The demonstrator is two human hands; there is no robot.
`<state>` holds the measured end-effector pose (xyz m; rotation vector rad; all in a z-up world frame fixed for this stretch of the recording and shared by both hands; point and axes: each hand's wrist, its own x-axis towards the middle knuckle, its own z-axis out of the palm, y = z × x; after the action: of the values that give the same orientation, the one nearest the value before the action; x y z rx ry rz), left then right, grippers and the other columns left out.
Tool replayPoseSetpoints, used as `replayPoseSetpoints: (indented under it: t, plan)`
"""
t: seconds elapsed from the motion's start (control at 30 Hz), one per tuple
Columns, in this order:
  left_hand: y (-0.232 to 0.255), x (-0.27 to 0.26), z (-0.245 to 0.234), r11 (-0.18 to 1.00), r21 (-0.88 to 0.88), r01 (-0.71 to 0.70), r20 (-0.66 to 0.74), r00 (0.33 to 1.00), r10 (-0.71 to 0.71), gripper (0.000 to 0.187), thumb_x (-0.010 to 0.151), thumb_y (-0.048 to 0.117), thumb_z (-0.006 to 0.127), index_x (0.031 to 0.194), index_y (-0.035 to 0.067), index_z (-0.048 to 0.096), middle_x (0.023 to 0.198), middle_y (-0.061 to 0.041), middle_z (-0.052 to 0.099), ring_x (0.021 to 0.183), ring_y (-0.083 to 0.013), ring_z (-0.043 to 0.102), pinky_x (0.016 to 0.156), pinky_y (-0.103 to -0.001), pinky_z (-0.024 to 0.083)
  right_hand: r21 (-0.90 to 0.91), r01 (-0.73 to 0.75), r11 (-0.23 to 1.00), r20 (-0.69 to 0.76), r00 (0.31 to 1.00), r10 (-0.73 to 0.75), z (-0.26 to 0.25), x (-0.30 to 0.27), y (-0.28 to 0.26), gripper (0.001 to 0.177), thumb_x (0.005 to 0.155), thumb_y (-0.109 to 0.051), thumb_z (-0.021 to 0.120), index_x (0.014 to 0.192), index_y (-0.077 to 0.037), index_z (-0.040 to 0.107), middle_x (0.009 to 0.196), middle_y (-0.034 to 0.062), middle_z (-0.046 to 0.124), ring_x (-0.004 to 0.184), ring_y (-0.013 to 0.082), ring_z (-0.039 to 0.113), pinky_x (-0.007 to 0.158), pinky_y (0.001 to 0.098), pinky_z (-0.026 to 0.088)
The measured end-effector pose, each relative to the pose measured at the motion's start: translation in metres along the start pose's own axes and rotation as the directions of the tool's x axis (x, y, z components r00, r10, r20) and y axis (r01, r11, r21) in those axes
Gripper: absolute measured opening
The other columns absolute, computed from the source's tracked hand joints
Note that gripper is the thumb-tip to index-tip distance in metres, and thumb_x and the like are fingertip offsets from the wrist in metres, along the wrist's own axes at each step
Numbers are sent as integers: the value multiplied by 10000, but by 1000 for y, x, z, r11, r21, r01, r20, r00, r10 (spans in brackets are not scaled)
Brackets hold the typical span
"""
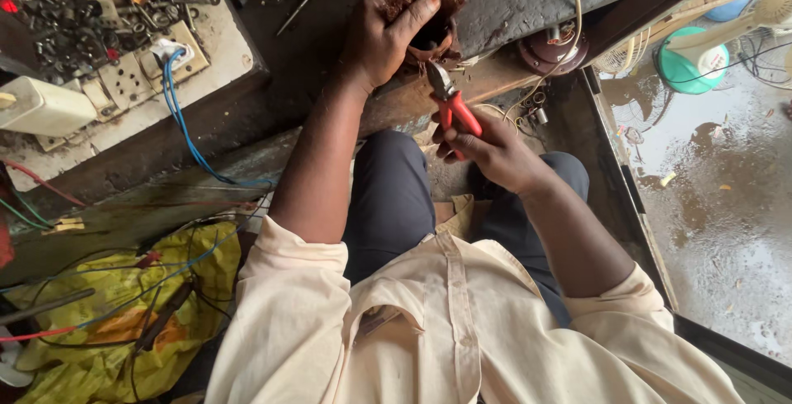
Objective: The person holds a copper-wound coil and uses red-handled pliers to repeatedly pull and strip copper strands from the coil. The person rotates the coil and continues stripping strands throughout the clip.
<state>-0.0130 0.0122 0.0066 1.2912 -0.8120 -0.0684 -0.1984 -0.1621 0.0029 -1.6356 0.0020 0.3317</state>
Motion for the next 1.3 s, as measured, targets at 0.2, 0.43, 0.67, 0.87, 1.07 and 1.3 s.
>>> replayPoseSetpoints:
  t: [0.2,0.43,0.67,0.87,1.07,1.3]
  plan:
    - [-2,2,-1,998,54,-25,-17,1000,26,264,1058,273,657,1098,31,757,973,-46,791,920,-134,754,828,-288,600,48,39,998,-40,999,-37,7,4,14,243,1081,-252,579,1147,-19,604,935,26,635,845,103,601,758,282,518]
    - [-3,1,0,998,66,-14,-28,999,16,255,1055,267,670,1095,34,765,988,-45,794,945,-131,749,850,-284,594,-108,120,987,-124,983,-133,12,8,23,202,1053,-146,623,1193,-2,607,833,9,604,717,88,568,650,258,497]
    - [-3,3,-1,999,38,-24,-18,1000,25,231,1057,245,671,1075,34,763,983,-36,787,938,-121,737,854,-282,585,-219,4,976,-243,968,-59,15,14,29,248,959,-55,650,1204,-29,623,887,-3,681,731,66,624,666,250,522]
    - [-6,4,-3,995,74,-64,-8,998,65,233,1066,260,663,1080,51,765,991,-40,790,940,-127,744,859,-290,584,-484,47,874,-294,932,-213,19,18,36,188,882,-32,714,1063,-39,661,849,16,705,773,105,676,713,289,545]
    - [-11,5,0,989,131,-62,-16,998,65,226,1053,267,666,1068,64,764,966,-50,790,920,-132,754,827,-299,602,-373,86,924,-313,926,-212,27,20,44,173,969,-92,653,1130,-34,636,893,24,697,798,120,686,742,293,564]
    - [-5,3,0,999,41,9,-10,1000,-9,259,1037,264,654,1089,32,758,967,-57,787,906,-144,750,819,-297,602,-72,153,986,-113,981,-160,15,-2,21,432,1080,-335,554,1341,8,586,1077,49,680,973,124,676,852,292,558]
